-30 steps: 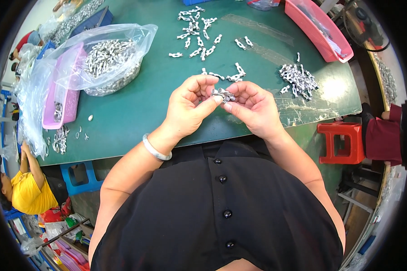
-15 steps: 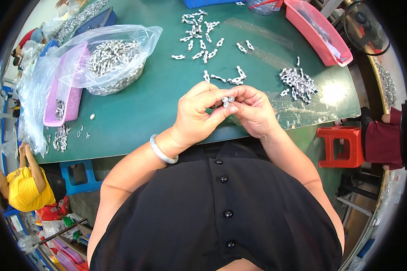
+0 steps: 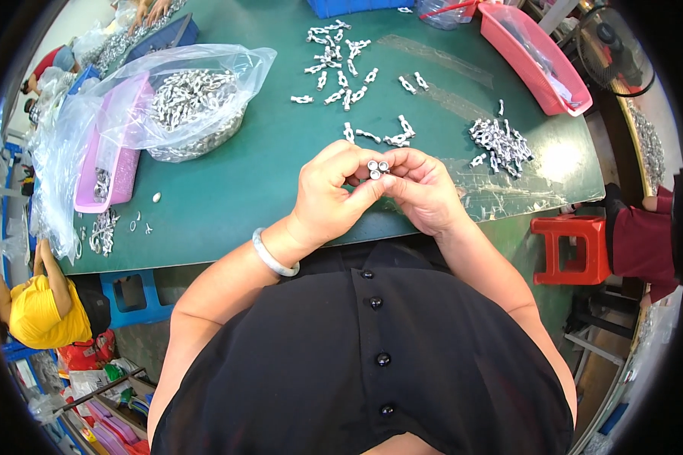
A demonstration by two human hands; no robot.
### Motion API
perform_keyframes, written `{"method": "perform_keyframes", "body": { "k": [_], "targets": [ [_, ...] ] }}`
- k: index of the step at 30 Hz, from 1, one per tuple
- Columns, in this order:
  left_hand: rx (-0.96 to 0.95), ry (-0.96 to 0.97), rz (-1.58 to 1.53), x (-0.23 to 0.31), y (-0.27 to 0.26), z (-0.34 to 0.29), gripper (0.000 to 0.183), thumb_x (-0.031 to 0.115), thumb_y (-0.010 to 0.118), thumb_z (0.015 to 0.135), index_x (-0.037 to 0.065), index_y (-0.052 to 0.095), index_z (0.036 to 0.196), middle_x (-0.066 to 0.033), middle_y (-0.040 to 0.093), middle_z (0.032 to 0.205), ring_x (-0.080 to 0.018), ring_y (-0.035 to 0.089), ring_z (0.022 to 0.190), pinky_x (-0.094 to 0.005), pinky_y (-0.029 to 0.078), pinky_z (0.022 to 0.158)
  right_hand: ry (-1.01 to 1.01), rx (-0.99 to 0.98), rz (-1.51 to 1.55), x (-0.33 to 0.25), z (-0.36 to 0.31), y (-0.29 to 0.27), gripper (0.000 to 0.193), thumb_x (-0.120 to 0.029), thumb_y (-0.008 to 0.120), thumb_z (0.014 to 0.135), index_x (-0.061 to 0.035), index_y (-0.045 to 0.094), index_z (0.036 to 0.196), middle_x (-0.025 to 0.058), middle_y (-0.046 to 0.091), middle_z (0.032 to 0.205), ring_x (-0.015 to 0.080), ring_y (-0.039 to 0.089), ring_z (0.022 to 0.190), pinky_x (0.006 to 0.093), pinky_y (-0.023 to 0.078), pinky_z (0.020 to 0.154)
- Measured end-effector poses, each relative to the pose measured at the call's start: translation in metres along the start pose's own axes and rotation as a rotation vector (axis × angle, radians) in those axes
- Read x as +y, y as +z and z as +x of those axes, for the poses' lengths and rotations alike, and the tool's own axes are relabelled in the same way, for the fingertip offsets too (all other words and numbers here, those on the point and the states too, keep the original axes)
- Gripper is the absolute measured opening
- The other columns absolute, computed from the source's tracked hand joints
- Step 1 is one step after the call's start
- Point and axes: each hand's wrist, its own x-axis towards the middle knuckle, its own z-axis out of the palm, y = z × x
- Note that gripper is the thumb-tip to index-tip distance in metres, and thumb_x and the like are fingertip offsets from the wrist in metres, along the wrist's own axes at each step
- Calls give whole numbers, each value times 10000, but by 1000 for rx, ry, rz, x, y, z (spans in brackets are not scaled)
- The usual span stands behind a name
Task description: The person picks up small metal connectors from the table and assembles them together by hand.
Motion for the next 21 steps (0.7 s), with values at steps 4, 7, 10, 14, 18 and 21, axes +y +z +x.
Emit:
{"method": "perform_keyframes", "body": {
  "k": [4, 7, 10, 14, 18, 21],
  "targets": [
    [43, -508, -556, 1, 2, 1, 86, 62, 603, 840, -22, 604, 858, -21, 567, 681, -55, 514, 597, -216, 430, 506, 30, -53, -5, -3, 0, 1, 247, 3, 611, 828, 13, 554, 1067, 119, 635, 984, 182, 615, 883, 305, 502, 770],
    [40, -867, -978, -13, -10, 11, 170, 148, 569, 864, 11, 561, 764, -26, 536, 629, -87, 452, 507, -242, 422, 521, 67, -95, -49, -7, -1, 0, 313, 8, 548, 854, 2, 508, 1164, 155, 613, 1054, 208, 609, 934, 320, 486, 790],
    [7, -1105, -1276, -21, -10, 8, 219, 227, 524, 883, 20, 569, 831, -31, 510, 601, -136, 456, 496, -303, 470, 566, 40, -96, -106, -9, -2, 7, 357, -5, 541, 861, 3, 467, 1210, 169, 606, 1070, 209, 608, 929, 321, 480, 787],
    [-78, -1050, -1437, -25, -7, 5, 257, 251, 495, 884, 18, 568, 804, -31, 465, 564, -148, 448, 477, -343, 489, 586, 8, -139, -103, -10, -1, 9, 368, -8, 532, 867, 4, 452, 1225, 166, 606, 1069, 204, 607, 924, 315, 475, 791],
    [-26, -1089, -1545, -34, -8, 3, 246, 236, 503, 876, 15, 561, 784, -23, 457, 575, -129, 435, 463, -280, 461, 518, -4, -141, -122, -13, -1, 11, 346, -37, 548, 870, 11, 469, 1203, 140, 614, 1040, 181, 604, 916, 303, 473, 801],
    [5, -1121, -1532, -30, -8, 4, 229, 217, 509, 871, 14, 553, 775, -13, 448, 592, -107, 406, 449, -218, 399, 438, -8, -123, -125, -13, -3, 11, 327, -52, 561, 869, 18, 485, 1179, 120, 620, 1017, 163, 597, 914, 292, 474, 808]
  ]
}}
